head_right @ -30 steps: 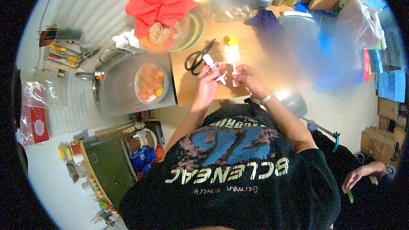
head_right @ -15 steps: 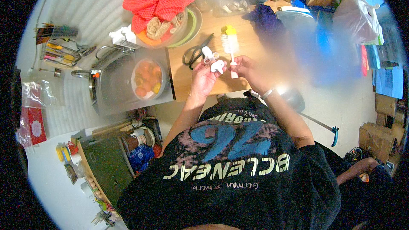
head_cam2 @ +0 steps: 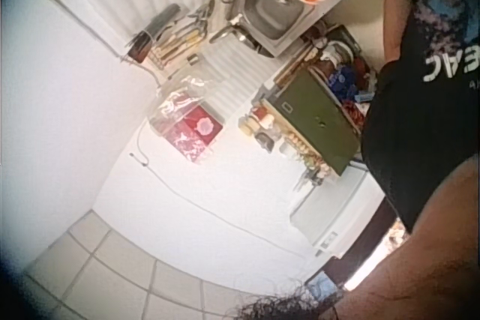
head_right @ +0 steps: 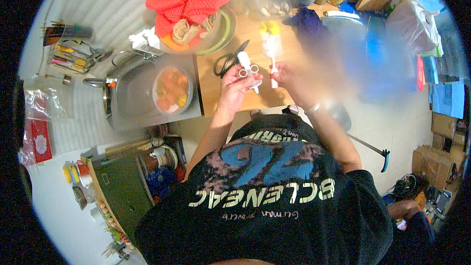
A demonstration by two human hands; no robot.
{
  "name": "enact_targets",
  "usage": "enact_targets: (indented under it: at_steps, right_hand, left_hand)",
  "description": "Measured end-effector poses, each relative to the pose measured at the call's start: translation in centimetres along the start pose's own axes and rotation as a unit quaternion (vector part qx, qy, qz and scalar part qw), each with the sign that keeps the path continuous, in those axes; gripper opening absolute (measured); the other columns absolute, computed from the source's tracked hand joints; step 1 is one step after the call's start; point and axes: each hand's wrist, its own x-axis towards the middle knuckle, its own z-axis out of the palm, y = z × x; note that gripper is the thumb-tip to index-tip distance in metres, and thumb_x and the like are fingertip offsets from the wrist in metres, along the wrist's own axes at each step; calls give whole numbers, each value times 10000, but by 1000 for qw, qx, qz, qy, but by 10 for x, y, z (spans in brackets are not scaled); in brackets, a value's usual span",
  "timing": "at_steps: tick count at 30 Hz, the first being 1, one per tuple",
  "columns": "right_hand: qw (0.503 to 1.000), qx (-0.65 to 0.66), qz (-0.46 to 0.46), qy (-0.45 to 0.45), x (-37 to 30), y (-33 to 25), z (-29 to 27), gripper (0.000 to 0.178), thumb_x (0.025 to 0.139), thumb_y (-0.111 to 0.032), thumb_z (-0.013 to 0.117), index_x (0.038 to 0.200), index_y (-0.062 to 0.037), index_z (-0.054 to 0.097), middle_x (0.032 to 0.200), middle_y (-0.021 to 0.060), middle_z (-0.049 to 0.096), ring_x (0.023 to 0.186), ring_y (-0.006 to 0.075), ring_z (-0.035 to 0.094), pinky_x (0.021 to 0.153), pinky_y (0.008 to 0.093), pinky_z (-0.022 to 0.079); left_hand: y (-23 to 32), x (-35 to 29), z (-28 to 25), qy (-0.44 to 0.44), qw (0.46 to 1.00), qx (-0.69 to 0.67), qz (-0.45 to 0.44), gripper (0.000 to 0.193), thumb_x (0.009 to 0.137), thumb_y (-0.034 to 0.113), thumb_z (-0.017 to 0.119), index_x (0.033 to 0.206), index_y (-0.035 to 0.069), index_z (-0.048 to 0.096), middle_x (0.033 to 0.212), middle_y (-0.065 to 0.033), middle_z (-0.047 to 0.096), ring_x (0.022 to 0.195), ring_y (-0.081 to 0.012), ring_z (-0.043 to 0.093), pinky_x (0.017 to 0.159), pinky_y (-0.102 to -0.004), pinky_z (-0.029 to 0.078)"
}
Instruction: The person places a bowl into a cabinet, then picks up and folds a red packet. They wash a purple cloth at the sink, wring it out, and wipe a wooden countertop. The person then handles a small white object and places it into a container on a shelf.
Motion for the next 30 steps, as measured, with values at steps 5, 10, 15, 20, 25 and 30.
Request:
enact_targets:
  at_steps: [5, 10, 15, 20, 25, 30]
  right_hand:
    - [996, 74, -3, -48, -2, 2, 3, 241, 989, -110, 597, 1205, -4, 623, 1020, 75, 679, 938, 148, 639, 826, 293, 532]
    - [995, 79, 11, -65, -7, -3, 5, 280, 987, -195, 620, 1217, -36, 604, 1038, 58, 662, 941, 142, 617, 852, 295, 498]
    - [992, 84, 7, -96, -9, -4, 1, 278, 975, -204, 638, 1213, -64, 605, 1039, 37, 654, 949, 132, 609, 853, 294, 482]
    - [992, 90, 14, -88, -10, -3, -2, 258, 968, -177, 637, 1205, -79, 607, 1031, 28, 650, 956, 126, 607, 839, 290, 480]
    - [992, 105, -4, -67, -9, -2, 0, 235, 966, -172, 641, 1179, -80, 608, 1023, 25, 652, 928, 124, 615, 824, 282, 487]
    - [991, 124, 14, -53, -5, 6, -6, 194, 972, -100, 621, 1156, -35, 625, 987, 46, 667, 898, 126, 632, 806, 284, 531]
  left_hand:
    - [1, 1, 9, 23, 993, 109, 49, 344, 852, -59, 681, 1182, 4, 608, 1073, -75, 714, 1000, -155, 664, 910, -304, 526]
    - [-2, 3, 6, 37, 978, 182, 97, 308, 802, -69, 708, 1084, 51, 681, 1277, -120, 604, 1164, -195, 586, 1007, -342, 469]
    - [-1, 6, 14, 72, 915, 337, 210, 224, 763, -55, 737, 860, 147, 750, 1475, -114, 398, 1350, -288, 409, 1132, -414, 322]
    - [-4, 11, 13, 21, 863, 385, 325, 215, 769, -73, 733, 856, 124, 732, 1452, -117, 411, 1286, -270, 490, 1077, -390, 395]
    - [-3, 6, 20, -2, 903, 325, 281, 217, 774, -73, 733, 877, 118, 728, 1397, -118, 463, 1220, -254, 541, 1045, -381, 423]
    - [-11, 9, 17, -7, 928, 282, 243, 226, 823, -39, 725, 994, 109, 712, 1271, -107, 560, 1078, -201, 612, 863, -294, 515]
